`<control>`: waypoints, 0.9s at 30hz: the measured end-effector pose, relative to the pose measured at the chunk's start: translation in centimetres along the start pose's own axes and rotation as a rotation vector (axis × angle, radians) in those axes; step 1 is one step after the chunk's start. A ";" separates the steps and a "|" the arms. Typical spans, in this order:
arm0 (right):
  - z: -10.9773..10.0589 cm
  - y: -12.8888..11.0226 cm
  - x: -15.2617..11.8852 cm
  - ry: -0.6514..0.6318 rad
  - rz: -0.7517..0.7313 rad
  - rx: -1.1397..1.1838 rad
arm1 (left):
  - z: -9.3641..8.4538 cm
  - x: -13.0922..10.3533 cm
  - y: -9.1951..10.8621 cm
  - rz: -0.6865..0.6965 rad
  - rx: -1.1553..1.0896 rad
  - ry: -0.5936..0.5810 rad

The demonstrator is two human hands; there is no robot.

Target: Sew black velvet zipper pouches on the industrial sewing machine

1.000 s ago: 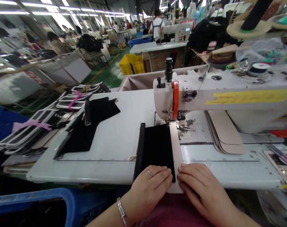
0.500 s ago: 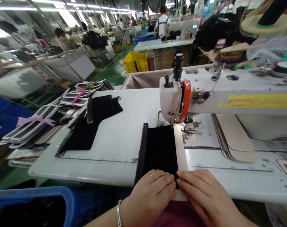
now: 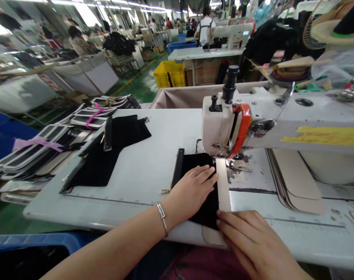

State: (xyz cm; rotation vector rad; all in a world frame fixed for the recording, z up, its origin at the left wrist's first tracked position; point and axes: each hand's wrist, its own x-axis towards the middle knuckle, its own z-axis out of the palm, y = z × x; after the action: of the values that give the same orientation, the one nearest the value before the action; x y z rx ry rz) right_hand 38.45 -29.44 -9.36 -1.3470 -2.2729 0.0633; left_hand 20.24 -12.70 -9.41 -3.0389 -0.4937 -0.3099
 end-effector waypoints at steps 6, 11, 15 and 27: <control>0.5 1.3 0.6 -0.066 0.002 -0.027 | -1.2 0.1 0.0 0.146 0.037 -0.015; 0.7 2.0 1.3 -0.068 0.052 -0.016 | -1.3 0.1 0.1 0.123 0.021 0.034; 0.9 2.6 1.9 -0.070 0.094 -0.028 | -0.6 1.0 -0.7 0.125 0.037 0.035; 1.3 4.6 2.5 0.046 0.067 -0.024 | -0.6 -0.8 -0.9 0.059 -0.375 0.200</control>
State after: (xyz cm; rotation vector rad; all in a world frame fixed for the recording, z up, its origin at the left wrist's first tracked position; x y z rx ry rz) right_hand 40.63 -24.79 -10.84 -1.4230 -2.1970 0.0273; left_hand 19.08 -12.14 -9.00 -3.3152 -0.3666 -0.7749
